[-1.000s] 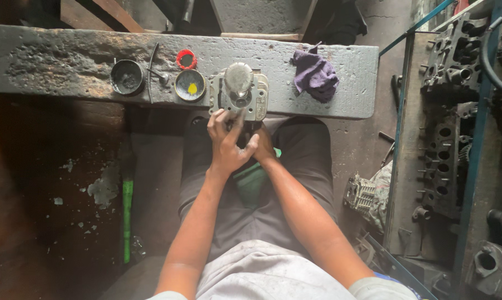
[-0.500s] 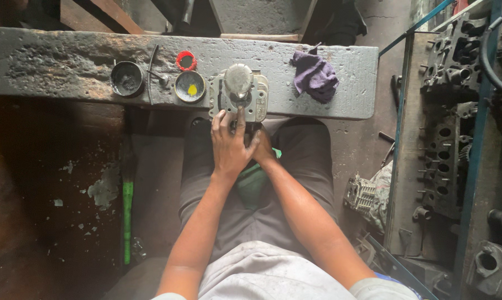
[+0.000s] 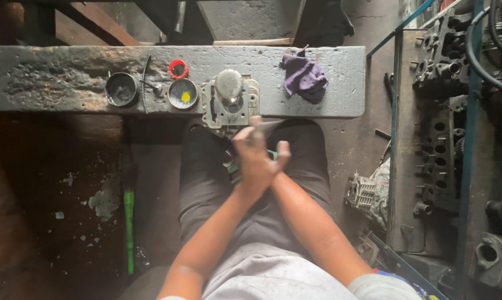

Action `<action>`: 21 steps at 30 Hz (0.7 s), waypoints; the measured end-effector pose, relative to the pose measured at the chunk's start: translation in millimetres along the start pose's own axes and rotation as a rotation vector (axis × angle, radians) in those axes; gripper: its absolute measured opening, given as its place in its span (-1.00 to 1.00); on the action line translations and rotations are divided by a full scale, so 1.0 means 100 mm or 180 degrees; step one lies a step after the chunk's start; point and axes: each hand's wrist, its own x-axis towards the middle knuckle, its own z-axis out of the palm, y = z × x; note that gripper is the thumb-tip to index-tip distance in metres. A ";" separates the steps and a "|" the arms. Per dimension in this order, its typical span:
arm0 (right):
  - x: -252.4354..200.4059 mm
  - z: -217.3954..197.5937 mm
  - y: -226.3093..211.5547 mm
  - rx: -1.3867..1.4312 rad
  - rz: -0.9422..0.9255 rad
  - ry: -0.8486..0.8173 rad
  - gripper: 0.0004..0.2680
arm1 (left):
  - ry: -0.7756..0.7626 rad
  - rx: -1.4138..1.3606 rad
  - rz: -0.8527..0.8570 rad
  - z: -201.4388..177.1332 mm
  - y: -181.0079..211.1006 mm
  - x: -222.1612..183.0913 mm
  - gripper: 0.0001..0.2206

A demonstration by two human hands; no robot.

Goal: The person manipulates an engine cylinder head assembly by hand, wiping small pins and components with a cloth, handling a green cloth, and testing parts within the cylinder head holes on the workbench.

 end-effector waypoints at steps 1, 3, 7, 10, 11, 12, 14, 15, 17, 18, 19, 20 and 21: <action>-0.04 0.00 -0.02 -0.0016 0.0037 0.0004 -0.75 | -0.0069 0.0040 0.0192 0.09 0.08 0.03 -0.17; -0.09 -0.03 -0.05 0.0036 0.0045 -0.0015 -0.75 | -0.0199 0.0109 0.0362 0.33 0.19 0.19 -0.15; -0.06 -0.07 -0.14 0.0140 -0.0008 -0.0008 -0.75 | -0.0279 0.0508 0.0126 0.96 0.26 0.77 -0.12; 0.04 -0.09 -0.21 0.0139 -0.0027 -0.0017 -0.75 | -0.0776 0.0905 -0.0170 1.37 0.19 1.13 -0.21; 0.04 -0.09 -0.22 0.0135 -0.0011 -0.0025 -0.75 | -0.0884 0.1012 -0.0201 1.46 0.16 1.16 -0.31; 0.04 -0.10 -0.22 0.0140 -0.0002 -0.0037 -0.75 | -0.0994 0.1118 -0.0232 1.52 0.13 1.16 -0.40; 0.04 -0.14 -0.21 0.0131 0.0013 -0.0042 -0.76 | -0.0935 0.0729 -0.0365 1.58 0.09 1.12 -0.53; 0.03 -0.13 -0.21 0.0144 0.0022 -0.0043 -0.76 | -0.0912 0.0542 -0.0424 1.58 0.08 1.09 -0.59; 0.01 -0.12 -0.21 0.0148 0.0053 -0.0053 -0.76 | -0.0616 0.0278 -0.0587 1.54 0.08 1.07 -0.70; 0.00 -0.12 -0.20 0.0144 0.0067 -0.0054 -0.76 | -0.0464 0.0143 -0.0674 1.51 0.10 1.08 -0.73; -0.01 -0.12 -0.20 0.0141 0.0078 -0.0060 -0.76 | -0.0512 0.0111 -0.0789 1.49 0.12 1.11 -0.76; 0.00 -0.12 -0.19 0.0133 0.0077 -0.0050 -0.76 | -0.0561 0.0079 -0.0905 1.46 0.14 1.15 -0.79; -0.01 -0.12 -0.19 0.0131 0.0089 -0.0058 -0.76 | -0.0611 0.0042 -0.1023 1.44 0.17 1.18 -0.81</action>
